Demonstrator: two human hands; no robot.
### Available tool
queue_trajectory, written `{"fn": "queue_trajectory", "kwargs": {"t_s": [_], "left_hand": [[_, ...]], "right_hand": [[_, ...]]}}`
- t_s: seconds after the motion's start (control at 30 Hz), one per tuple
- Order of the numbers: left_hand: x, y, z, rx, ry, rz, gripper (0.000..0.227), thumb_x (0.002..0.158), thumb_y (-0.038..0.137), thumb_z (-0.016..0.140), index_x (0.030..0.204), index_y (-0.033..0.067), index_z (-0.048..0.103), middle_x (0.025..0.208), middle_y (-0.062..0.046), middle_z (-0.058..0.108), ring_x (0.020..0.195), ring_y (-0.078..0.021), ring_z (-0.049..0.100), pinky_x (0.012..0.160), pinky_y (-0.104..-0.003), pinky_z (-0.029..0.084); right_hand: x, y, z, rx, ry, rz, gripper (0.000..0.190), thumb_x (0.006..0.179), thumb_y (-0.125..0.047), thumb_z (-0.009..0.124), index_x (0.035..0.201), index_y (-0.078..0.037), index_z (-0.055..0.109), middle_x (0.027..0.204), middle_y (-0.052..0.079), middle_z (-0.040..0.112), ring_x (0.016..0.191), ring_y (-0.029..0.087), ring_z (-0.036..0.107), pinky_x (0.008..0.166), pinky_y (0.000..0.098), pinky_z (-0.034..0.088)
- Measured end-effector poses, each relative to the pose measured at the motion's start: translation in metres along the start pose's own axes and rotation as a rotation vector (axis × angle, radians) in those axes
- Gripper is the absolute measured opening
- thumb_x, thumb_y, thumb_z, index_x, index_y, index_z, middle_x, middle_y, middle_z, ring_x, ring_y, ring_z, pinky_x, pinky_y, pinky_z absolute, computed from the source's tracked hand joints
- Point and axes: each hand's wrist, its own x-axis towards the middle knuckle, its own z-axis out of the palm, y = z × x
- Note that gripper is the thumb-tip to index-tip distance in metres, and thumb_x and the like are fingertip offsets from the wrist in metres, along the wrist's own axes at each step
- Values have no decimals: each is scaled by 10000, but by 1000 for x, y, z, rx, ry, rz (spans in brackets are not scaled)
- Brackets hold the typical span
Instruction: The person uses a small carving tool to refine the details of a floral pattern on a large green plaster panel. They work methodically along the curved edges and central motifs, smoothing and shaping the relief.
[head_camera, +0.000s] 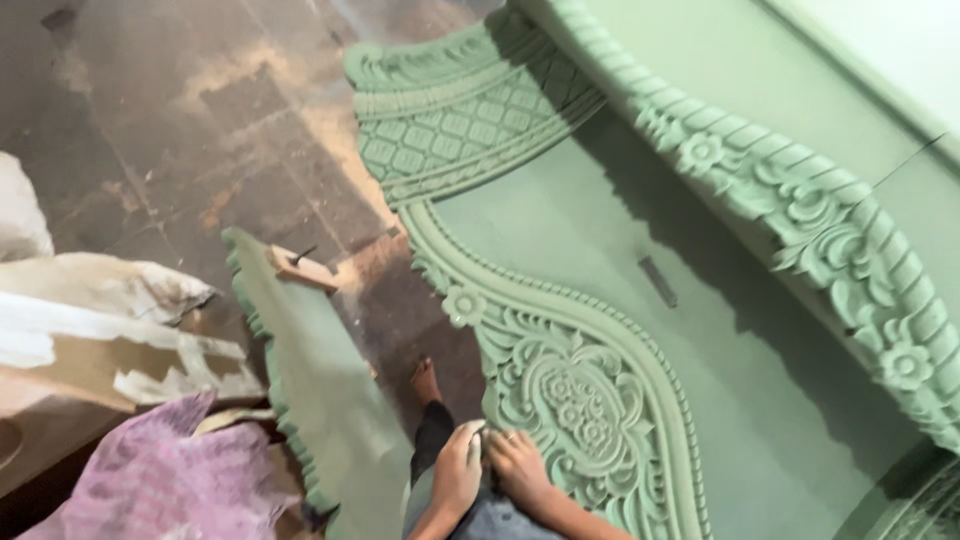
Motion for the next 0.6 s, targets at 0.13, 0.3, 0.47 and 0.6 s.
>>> {"fn": "queue_trajectory", "kwargs": {"t_s": [0.13,0.3,0.47,0.6], "left_hand": [[2,-9,6,88,-151,87,307,962,165,571,1217,67,712,1198,-200,716,1159,-376,667,947,-411,526],[5,-31,15,159,-160,341,306,984,182,581,1245,74,697,1229,-173,717,1202,-344,674,983,-413,536],[10,-50,26,241,-250,297,361,998,212,541,1301,61,665,1362,-183,653,1335,-377,560,1013,-467,501],[-5,-55,29,256,-341,306,462,1005,299,535,1407,82,607,1428,-179,611,1391,-384,496,1049,-461,476]], "right_hand": [[-17,21,-16,-39,83,-103,509,742,-173,702,1237,-53,717,1241,70,689,1091,300,605,950,445,472],[-9,16,-4,-82,178,-96,474,756,-221,700,1210,-92,735,1268,36,681,1151,275,612,987,448,482],[-18,31,2,-215,144,-164,441,748,-214,662,1173,-146,759,1278,35,654,1160,282,591,984,544,444],[-39,29,-13,-117,108,-45,521,735,-198,686,1242,-101,756,1311,12,677,1145,276,574,994,505,435]]}}
